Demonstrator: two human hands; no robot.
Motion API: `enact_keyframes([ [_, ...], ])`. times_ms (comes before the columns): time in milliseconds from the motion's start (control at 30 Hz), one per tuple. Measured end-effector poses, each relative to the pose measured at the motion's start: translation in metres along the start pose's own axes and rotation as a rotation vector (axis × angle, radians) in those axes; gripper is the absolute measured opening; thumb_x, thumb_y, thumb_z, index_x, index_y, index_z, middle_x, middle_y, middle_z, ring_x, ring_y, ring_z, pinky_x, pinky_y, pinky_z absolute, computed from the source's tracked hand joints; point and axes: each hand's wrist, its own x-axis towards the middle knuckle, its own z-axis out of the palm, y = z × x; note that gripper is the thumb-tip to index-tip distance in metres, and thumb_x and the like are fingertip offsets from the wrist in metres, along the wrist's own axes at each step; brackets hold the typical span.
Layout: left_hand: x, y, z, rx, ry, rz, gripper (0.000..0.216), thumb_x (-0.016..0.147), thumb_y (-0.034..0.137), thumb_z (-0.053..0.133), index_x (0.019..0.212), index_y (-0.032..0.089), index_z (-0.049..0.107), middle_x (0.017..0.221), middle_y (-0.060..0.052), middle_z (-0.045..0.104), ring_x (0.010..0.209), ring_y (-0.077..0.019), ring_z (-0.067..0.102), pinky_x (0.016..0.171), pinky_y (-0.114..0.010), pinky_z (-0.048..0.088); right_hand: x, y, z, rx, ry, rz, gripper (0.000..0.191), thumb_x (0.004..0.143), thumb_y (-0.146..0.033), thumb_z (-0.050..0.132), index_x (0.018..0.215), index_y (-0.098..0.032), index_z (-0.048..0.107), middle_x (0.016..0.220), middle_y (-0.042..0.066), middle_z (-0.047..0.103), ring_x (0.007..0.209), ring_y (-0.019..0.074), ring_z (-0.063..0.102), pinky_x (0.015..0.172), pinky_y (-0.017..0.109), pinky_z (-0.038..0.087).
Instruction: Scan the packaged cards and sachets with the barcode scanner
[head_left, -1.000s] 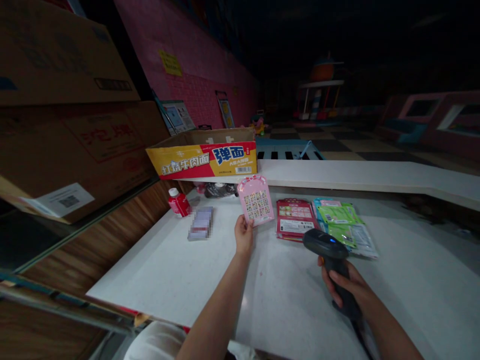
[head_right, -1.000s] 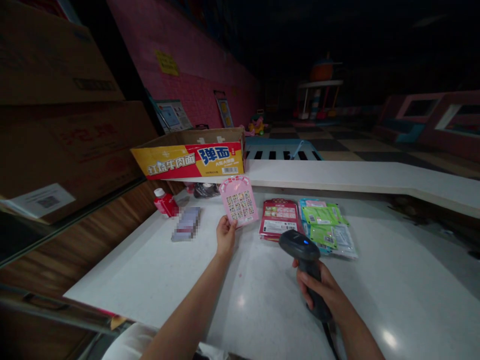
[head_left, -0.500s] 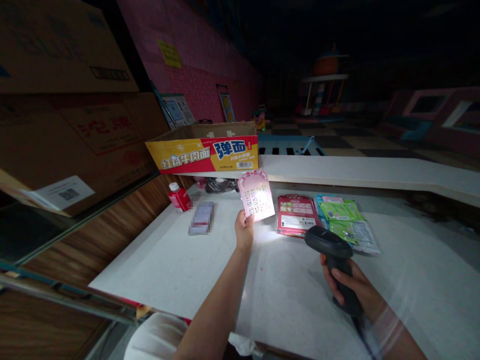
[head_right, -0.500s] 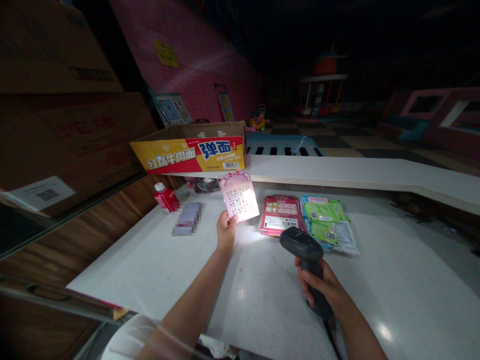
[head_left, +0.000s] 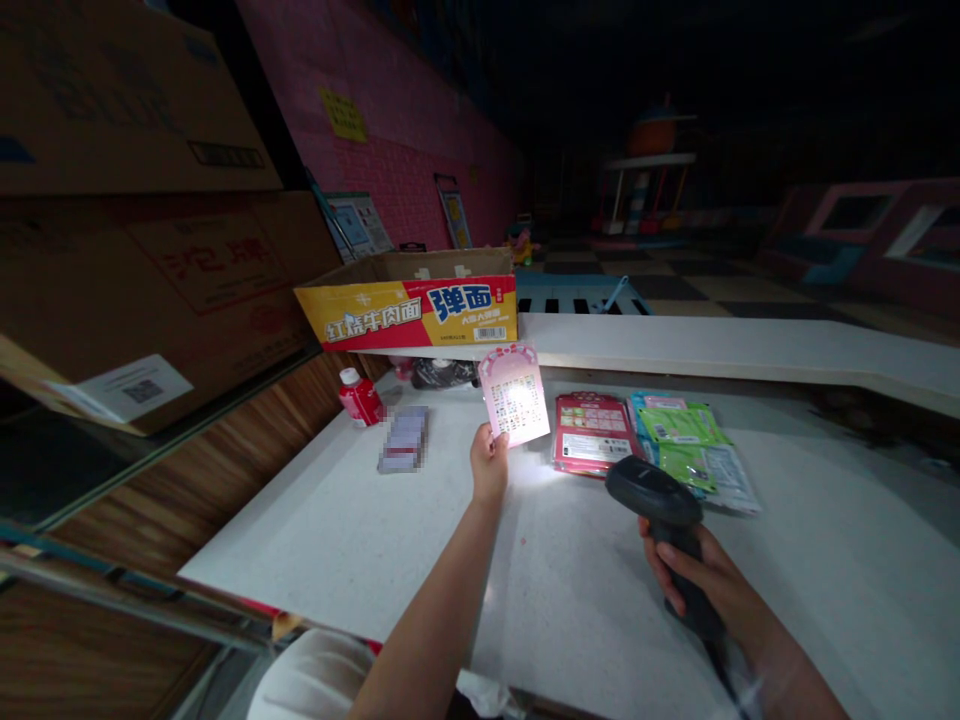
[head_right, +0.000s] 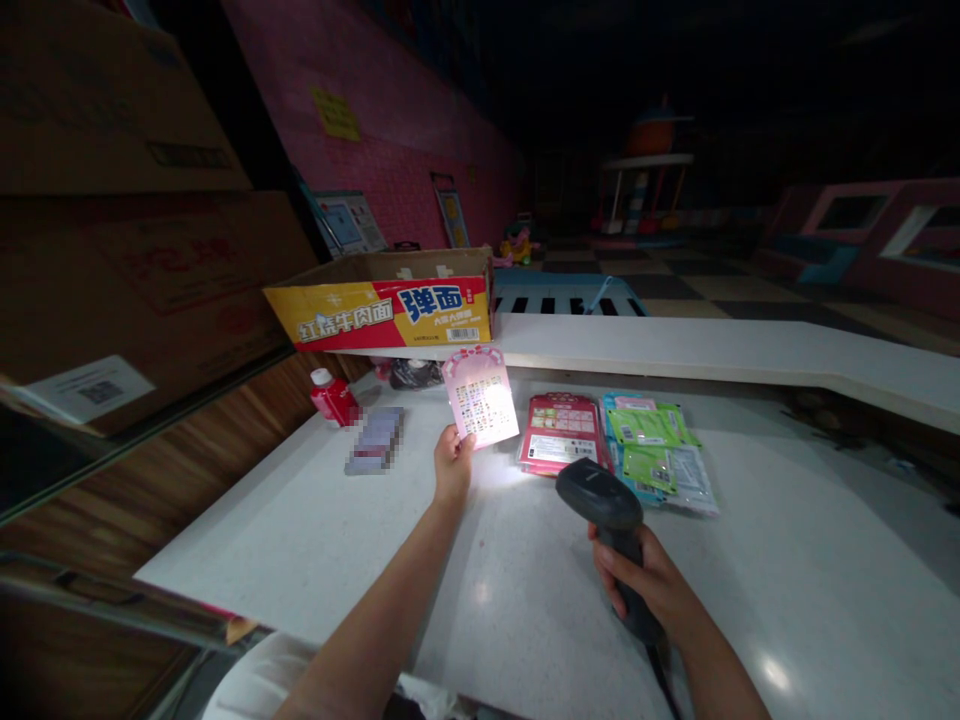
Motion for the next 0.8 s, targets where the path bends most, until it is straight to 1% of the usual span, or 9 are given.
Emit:
enact_keyframes([
  [233, -0.0043, 0.0032, -0.0004, 0.061, -0.039, 0.017, 0.013, 0.079, 0.027, 0.062, 0.089, 0.018, 0.062, 0.092, -0.006, 0.072, 0.086, -0.0213, 0.067, 0.077, -0.031, 0.051, 0.0021, 0.0068, -0.0004, -0.003, -0.002, 0.014, 0.04, 0.076, -0.051, 0.073, 0.096, -0.019, 0.06, 0.058, -0.004, 0.056, 0.033, 0.008, 0.047, 0.034, 0.02, 0.035],
  [467, -0.008, 0.0067, 0.0009, 0.018, -0.063, 0.001, 0.014, 0.078, 0.029, 0.064, 0.088, 0.019, 0.061, 0.093, -0.006, 0.072, 0.086, -0.0214, 0.067, 0.077, -0.031, 0.051, 0.002, 0.0056, 0.0026, 0.004, 0.005, 0.026, 0.042, 0.076, -0.052, 0.074, 0.096, -0.018, 0.059, 0.055, -0.005, 0.056, 0.033, 0.0086, 0.046, 0.034, 0.02, 0.034],
  [667, -0.0098, 0.0061, -0.0008, 0.015, -0.039, -0.01, 0.017, 0.078, 0.031, 0.066, 0.09, 0.019, 0.062, 0.091, -0.006, 0.071, 0.084, -0.0205, 0.066, 0.077, -0.03, 0.05, -0.0002, 0.0042, 0.0037, 0.017, 0.016, 0.043, 0.043, 0.074, -0.052, 0.075, 0.095, -0.018, 0.06, 0.056, -0.004, 0.057, 0.032, 0.009, 0.047, 0.034, 0.021, 0.034],
  [800, -0.0102, 0.0082, -0.0007, 0.014, -0.051, -0.027, 0.017, 0.077, 0.029, 0.066, 0.09, 0.019, 0.062, 0.091, -0.005, 0.071, 0.085, -0.0205, 0.066, 0.076, -0.03, 0.05, -0.0009, 0.0038, 0.0046, 0.017, 0.029, 0.037, 0.044, 0.073, -0.052, 0.076, 0.096, -0.018, 0.06, 0.055, -0.004, 0.057, 0.033, 0.0094, 0.046, 0.034, 0.022, 0.034],
])
